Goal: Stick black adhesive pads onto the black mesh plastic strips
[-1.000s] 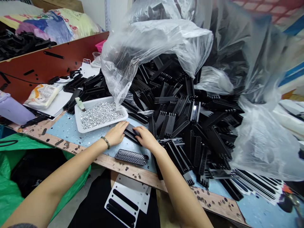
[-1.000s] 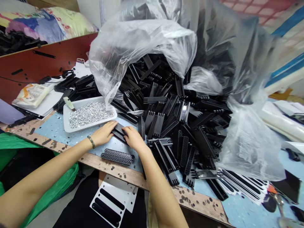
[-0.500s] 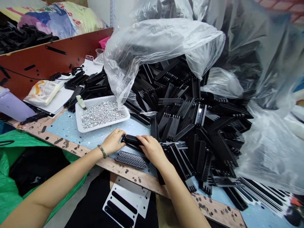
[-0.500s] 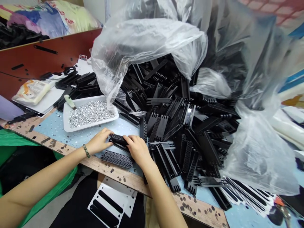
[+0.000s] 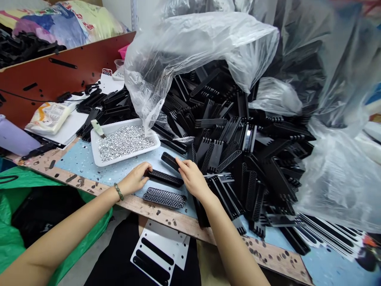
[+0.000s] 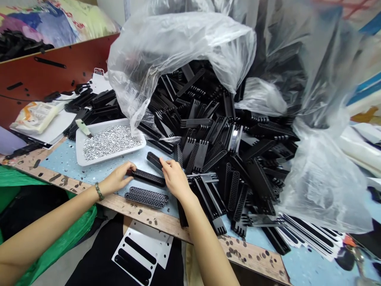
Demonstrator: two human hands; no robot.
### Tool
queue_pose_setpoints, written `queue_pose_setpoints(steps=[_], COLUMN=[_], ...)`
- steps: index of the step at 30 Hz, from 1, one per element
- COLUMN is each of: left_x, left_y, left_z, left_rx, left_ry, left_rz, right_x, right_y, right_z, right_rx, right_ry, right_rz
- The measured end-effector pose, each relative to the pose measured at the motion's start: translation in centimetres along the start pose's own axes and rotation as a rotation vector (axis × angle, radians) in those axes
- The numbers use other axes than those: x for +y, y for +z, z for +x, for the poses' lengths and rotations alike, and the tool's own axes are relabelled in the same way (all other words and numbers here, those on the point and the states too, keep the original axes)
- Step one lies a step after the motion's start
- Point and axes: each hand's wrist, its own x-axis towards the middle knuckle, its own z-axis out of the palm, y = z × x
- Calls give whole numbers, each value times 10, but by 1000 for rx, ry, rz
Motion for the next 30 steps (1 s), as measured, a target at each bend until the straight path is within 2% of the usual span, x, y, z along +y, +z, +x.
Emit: queue_pose_setpoints(steps=[4,10,14,17,20,25,27,30], left_x=[1,8,9,6,4,13,17,16], left_y=[-2,-8,-10,-9,-10,-19,-17,-9], left_z=[-4,-5,-5,-5,-7,-14,-13,-4], left_rx=[-22,-38,-44,11,54,-32,-92,-114], left_ry=[3,-60,-60,-53,-60,43,53,0], left_rz=[-29,-77,-15,11,-16,-23,-6,-27], right_x=[-2,1,0,-5,-10,-11,-10,-9], right_y=[7,14,12,7,2,-6,-6,-2], right_z=[7,10,9,7,2,-4,4,32], right_rx=[-88,-128,-175,-220,-246,-316,-267,-38], right_ry=[-31,16,11,4,-58,-170,-160,-38], right_rz=[123,287,368,407,426,398,338,51])
